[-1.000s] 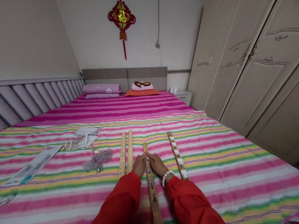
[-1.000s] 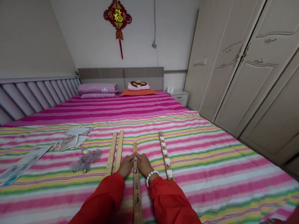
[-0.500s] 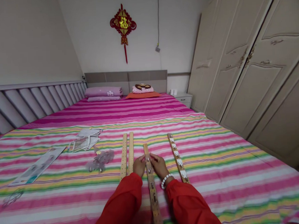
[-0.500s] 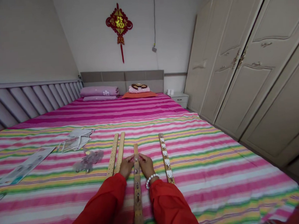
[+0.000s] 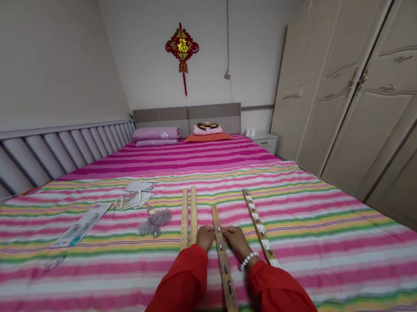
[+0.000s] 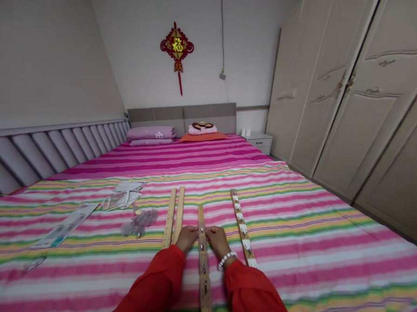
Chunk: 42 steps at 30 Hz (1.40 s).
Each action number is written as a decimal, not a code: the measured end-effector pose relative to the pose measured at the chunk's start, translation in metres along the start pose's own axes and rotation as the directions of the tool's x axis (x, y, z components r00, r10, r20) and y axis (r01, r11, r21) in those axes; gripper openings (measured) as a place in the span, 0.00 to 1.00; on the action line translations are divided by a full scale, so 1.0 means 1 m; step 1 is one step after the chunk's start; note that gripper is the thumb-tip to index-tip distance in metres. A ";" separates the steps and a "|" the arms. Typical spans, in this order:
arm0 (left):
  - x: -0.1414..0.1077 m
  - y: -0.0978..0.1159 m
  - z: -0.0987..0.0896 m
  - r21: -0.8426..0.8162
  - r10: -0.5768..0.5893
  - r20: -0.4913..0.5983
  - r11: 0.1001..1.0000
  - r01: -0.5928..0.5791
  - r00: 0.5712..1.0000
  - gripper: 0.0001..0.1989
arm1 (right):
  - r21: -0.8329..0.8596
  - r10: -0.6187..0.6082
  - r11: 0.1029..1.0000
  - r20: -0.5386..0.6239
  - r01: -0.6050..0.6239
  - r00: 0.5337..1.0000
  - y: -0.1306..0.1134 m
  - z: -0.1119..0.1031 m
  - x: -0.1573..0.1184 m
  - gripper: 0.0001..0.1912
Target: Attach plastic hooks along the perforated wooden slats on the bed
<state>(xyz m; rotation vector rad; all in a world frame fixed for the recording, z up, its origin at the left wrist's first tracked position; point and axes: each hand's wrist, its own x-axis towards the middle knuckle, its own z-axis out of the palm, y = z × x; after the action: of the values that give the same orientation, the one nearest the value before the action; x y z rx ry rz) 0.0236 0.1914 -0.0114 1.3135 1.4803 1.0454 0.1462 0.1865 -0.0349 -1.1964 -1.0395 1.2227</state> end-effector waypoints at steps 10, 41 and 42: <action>0.000 0.002 -0.113 0.217 0.178 -0.279 0.969 -0.119 0.944 0.08 | 0.130 0.049 0.990 -0.029 -0.044 0.998 -0.013 -0.003 -0.016 0.13; 0.007 0.009 -0.193 -0.437 -0.156 -0.565 0.890 -0.134 0.810 0.06 | 0.245 0.065 0.969 -0.090 -0.041 0.994 -0.013 -0.005 -0.020 0.14; 0.004 0.012 -0.191 -0.491 -0.192 -0.542 0.863 -0.123 0.818 0.06 | 0.248 0.063 0.968 -0.090 -0.039 0.994 -0.013 -0.005 -0.020 0.14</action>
<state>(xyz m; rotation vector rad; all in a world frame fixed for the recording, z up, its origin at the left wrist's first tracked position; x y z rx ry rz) -0.1575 0.1895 0.0507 0.5971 1.4824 1.7771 0.1513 0.1667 -0.0218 -1.0821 -0.7639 1.2797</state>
